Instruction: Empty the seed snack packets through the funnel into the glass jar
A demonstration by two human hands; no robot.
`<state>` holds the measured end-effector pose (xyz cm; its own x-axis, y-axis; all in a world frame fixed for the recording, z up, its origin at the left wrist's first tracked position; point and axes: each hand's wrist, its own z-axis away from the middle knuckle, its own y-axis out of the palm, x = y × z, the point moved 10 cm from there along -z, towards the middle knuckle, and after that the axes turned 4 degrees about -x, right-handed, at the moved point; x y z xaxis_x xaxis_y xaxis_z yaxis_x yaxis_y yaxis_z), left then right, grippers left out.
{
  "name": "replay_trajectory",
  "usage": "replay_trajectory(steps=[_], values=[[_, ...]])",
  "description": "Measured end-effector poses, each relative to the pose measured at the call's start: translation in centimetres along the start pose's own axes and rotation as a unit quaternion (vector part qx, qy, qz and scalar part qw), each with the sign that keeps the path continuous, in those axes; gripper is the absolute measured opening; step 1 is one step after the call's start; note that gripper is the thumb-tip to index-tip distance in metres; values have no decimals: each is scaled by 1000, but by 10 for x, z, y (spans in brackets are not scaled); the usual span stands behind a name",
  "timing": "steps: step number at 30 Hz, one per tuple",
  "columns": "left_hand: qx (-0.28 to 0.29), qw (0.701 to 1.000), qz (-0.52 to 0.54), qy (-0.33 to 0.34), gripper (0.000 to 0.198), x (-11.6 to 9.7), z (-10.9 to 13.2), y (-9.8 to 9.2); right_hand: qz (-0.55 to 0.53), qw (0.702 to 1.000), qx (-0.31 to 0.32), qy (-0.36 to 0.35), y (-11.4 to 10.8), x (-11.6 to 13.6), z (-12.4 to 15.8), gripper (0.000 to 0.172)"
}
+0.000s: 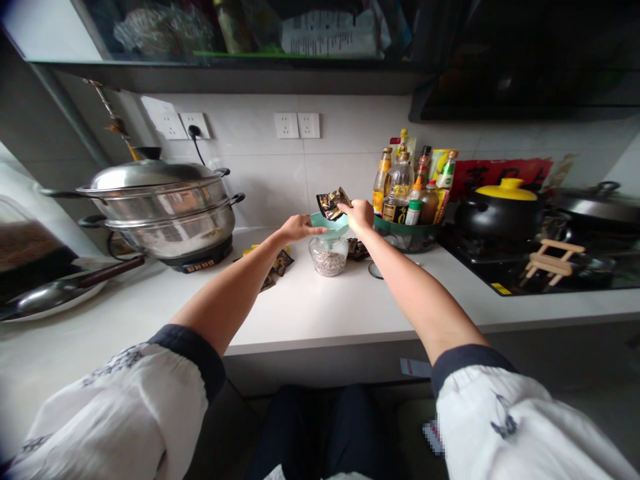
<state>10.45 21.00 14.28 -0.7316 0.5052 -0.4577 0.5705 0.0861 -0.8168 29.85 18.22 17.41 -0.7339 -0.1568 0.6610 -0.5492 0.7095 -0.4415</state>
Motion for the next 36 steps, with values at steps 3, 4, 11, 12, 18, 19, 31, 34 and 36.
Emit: replay_trajectory(steps=[3, 4, 11, 12, 18, 19, 31, 34, 36], values=[[0, 1000, -2, -1, 55, 0, 0, 0, 2, 1000, -19, -5, -5, 3, -2, 44], [-2, 1000, -3, 0, 55, -1, 1, -1, 10, 1000, -15, -7, -4, 3, -2, 44], [-3, 1000, -3, 2, 56, -2, 1, -1, 44, 999, -1, -1, 0, -3, 6, 39], [-3, 1000, -4, 2, 56, -2, 1, -1, 38, 999, -8, -1, -2, -2, 5, 38], [-1, 1000, -7, -2, 56, -3, 2, -2, 14, 999, -30, -23, -4, 4, 1, 39], [-2, 1000, -7, -2, 56, -4, 2, -2, 24, 999, -17, -20, 1, 2, 3, 38], [0, 1000, 0, -7, 54, -2, 2, -2, 24, 999, -35, -24, -9, 7, 3, 40], [1, 1000, -1, -9, 56, -3, 2, -2, 51, 998, -11, -21, 2, 2, 10, 40], [4, 1000, -8, -11, 58, -3, 2, -2, 63, 998, -16, -17, 2, 0, 12, 40]])
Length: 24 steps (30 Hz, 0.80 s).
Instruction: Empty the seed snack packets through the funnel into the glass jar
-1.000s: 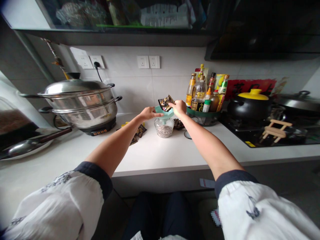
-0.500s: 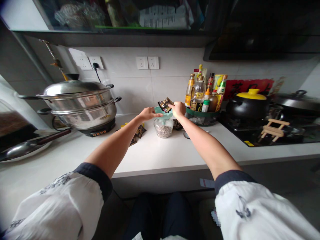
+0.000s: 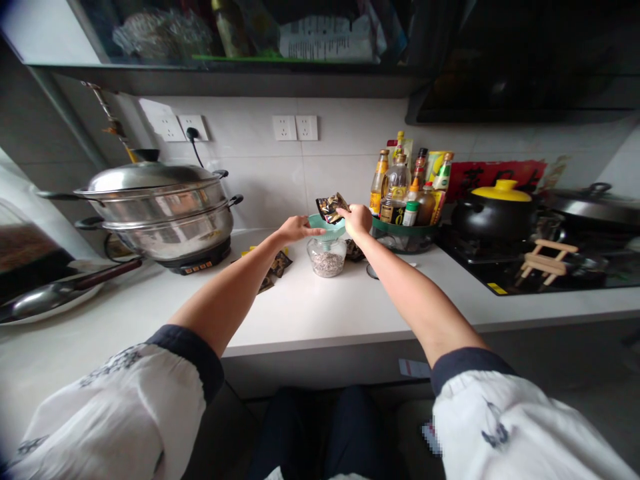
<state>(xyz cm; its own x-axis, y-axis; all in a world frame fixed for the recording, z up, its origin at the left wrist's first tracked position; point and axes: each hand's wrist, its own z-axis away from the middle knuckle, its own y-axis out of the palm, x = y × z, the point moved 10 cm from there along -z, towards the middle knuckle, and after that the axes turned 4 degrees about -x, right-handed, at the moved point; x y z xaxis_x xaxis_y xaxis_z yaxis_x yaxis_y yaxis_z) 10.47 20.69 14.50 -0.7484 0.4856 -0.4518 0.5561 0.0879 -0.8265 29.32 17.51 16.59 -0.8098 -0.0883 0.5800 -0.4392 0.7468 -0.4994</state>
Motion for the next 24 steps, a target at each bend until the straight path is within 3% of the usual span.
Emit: replay_trajectory(steps=[6, 12, 18, 24], values=[[11, 1000, -22, 4, 60, 1, 0, 2, -18, 999, -27, 4, -15, 5, -11, 44], [2, 1000, -20, 6, 62, 0, 0, 0, -14, 999, 33, -2, 4, 4, -3, 38], [5, 1000, -23, 11, 61, -1, -1, 1, -60, 998, -6, 10, -6, 0, -8, 32], [7, 1000, -29, 6, 62, 0, 0, 1, -69, 997, 17, -10, 4, 2, -8, 26]])
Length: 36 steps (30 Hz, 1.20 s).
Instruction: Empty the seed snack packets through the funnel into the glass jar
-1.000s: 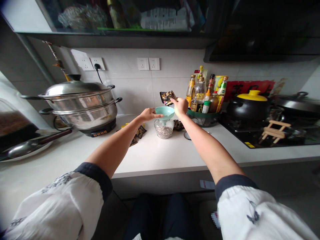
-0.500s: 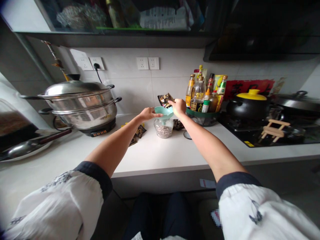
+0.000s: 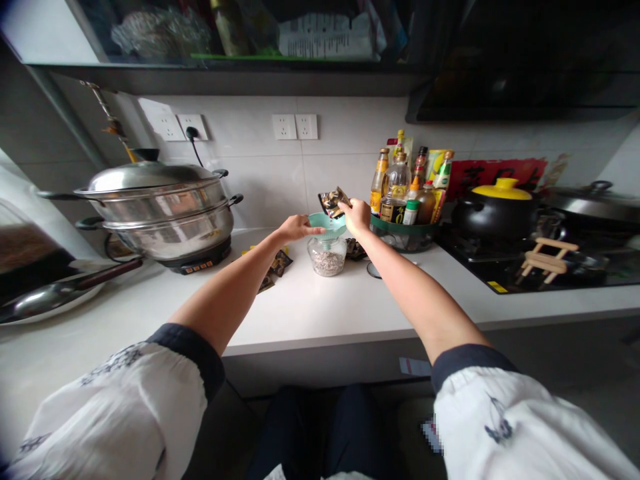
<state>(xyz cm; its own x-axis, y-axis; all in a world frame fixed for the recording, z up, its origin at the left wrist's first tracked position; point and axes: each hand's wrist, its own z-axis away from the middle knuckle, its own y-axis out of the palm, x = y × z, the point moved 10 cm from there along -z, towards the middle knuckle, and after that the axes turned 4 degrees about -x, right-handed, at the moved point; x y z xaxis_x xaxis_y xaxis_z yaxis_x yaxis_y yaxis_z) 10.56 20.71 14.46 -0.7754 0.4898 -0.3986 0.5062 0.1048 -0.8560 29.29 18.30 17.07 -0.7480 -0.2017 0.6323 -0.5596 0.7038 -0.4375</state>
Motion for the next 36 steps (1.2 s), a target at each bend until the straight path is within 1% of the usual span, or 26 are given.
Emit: replay_trajectory(steps=[5, 10, 17, 22, 32, 36], values=[[-1, 1000, 2, 9, 59, 1, -2, 1, -13, 1000, -16, 9, -2, -3, 2, 29], [-1, 1000, 6, 12, 57, 1, -2, 2, -21, 1000, -14, 3, -1, 0, 1, 32], [-7, 1000, 2, 11, 58, 0, -1, 0, -13, 1000, -9, 12, -3, 0, 5, 30], [-2, 1000, 2, 9, 59, 1, -2, 1, -8, 1000, -6, 18, -4, 1, 4, 30], [-3, 1000, 6, 3, 58, 0, 0, -1, 2, 1000, -2, 0, 1, 1, 5, 31], [-3, 1000, -1, 9, 57, -1, -1, -1, -5, 1000, -21, 0, -3, 2, 8, 32]])
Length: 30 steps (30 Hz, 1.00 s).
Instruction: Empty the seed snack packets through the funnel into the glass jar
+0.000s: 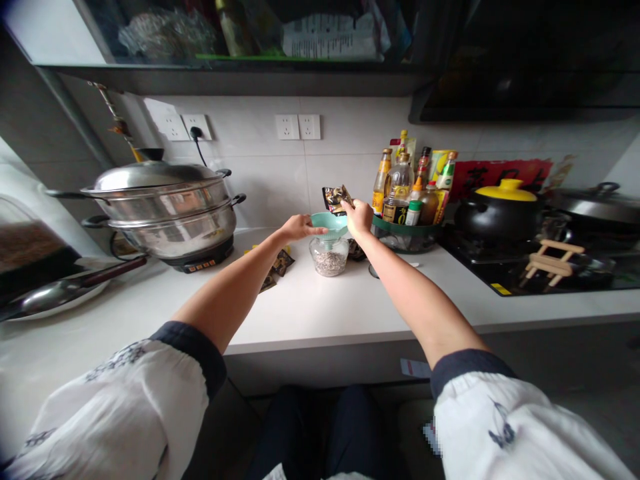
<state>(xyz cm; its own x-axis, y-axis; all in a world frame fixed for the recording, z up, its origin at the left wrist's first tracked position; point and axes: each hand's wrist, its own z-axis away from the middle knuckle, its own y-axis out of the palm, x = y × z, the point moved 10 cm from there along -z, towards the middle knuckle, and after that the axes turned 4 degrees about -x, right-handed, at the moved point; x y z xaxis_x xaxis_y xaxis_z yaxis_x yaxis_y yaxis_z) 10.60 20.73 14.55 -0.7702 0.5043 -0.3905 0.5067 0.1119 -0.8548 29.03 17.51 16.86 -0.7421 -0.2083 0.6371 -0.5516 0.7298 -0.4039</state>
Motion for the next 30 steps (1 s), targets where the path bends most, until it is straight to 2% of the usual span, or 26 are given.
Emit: replay_trajectory(steps=[9, 13, 16, 20, 23, 30], values=[[2, 1000, -2, 1, 59, 1, -1, 1, 7, 1000, 9, 18, -1, 0, 7, 32], [4, 1000, 5, -1, 59, 1, -1, 1, -12, 999, -26, 19, -7, 1, 7, 34], [2, 1000, 10, -1, 58, 0, 0, 1, -9, 1000, 0, 19, 0, 0, 8, 32], [-2, 1000, 14, -3, 57, 0, 0, 0, 0, 1000, -21, 21, -3, -4, 8, 35], [-3, 1000, 15, -1, 58, 0, 0, -1, 15, 1000, -2, 19, 1, -5, 8, 33], [-7, 1000, 14, -2, 56, 0, -1, -1, 13, 1000, -12, 10, -2, 1, 9, 34]])
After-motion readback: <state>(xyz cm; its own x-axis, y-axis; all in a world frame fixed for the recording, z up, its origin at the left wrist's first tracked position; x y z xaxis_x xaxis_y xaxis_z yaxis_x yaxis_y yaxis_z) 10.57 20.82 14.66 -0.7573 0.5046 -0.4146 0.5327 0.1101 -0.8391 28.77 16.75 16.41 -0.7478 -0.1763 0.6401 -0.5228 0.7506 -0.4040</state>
